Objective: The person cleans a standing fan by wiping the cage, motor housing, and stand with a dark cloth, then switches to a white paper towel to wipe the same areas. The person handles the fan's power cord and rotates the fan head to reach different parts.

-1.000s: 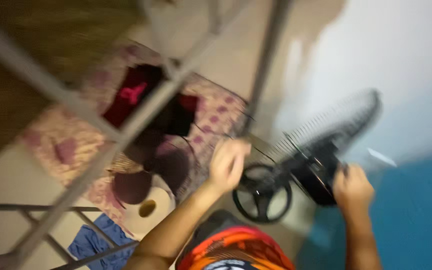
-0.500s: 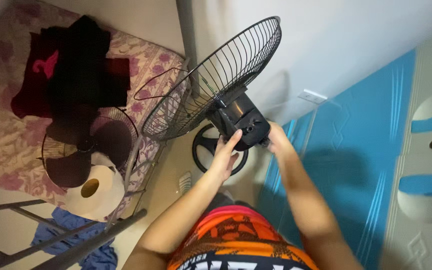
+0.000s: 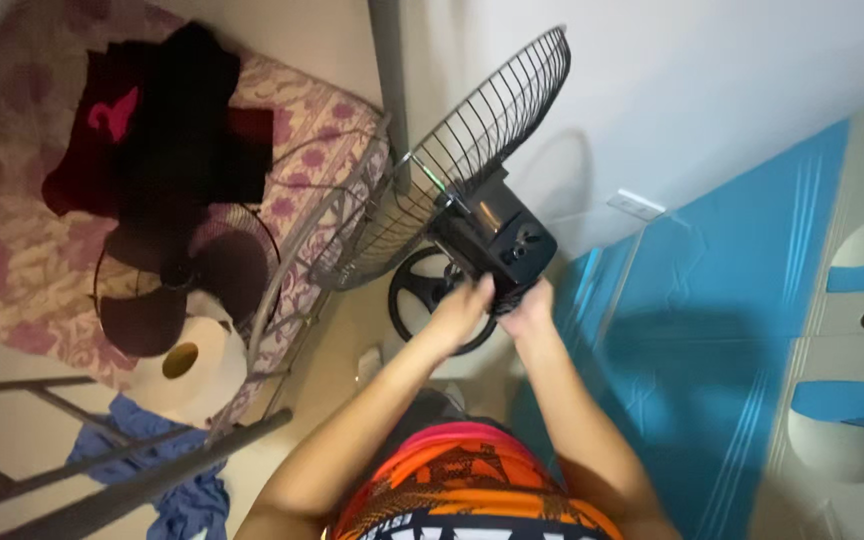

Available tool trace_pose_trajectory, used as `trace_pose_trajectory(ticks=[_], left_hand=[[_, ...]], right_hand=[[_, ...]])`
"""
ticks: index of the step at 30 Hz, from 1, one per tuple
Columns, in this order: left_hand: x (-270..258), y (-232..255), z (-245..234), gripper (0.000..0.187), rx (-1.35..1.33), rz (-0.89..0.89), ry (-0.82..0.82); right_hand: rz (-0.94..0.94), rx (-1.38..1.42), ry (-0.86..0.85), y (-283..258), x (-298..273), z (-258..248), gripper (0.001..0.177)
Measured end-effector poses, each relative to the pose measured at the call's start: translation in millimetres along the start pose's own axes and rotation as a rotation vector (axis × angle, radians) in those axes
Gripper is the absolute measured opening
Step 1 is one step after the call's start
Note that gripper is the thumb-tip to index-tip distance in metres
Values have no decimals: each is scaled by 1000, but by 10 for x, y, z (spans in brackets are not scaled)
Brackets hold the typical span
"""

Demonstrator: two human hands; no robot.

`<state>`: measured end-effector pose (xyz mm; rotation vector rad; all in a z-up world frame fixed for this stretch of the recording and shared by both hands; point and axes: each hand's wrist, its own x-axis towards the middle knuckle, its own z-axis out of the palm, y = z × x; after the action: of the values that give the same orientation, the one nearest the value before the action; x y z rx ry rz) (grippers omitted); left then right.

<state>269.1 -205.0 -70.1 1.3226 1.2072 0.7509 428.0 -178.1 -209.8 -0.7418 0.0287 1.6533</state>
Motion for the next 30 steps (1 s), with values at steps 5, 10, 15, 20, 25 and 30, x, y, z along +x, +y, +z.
trace_pose_trajectory(ticks=[5, 10, 15, 20, 25, 30], left_hand=[[-1082, 782, -1190, 13, 368, 754, 237], [-778, 722, -1858, 44, 525, 630, 651], [-959, 422, -1729, 78, 546, 192, 87], [-952, 379, -1837, 85, 428, 342, -557], [-810, 65, -1092, 84, 321, 540, -1028], [-894, -21, -401, 96, -76, 672, -1169]], right_hand=[[-8, -86, 24, -215, -639, 806, 77], [-112, -152, -58, -259, -577, 863, 75], [-301, -341, 114, -511, -194, 896, 66], [-686, -371, 188, -196, -885, 1325, 51], [-1033, -473, 317, 220, -1566, 1629, 51], [-1045, -1132, 433, -135, -2212, 1988, 46]])
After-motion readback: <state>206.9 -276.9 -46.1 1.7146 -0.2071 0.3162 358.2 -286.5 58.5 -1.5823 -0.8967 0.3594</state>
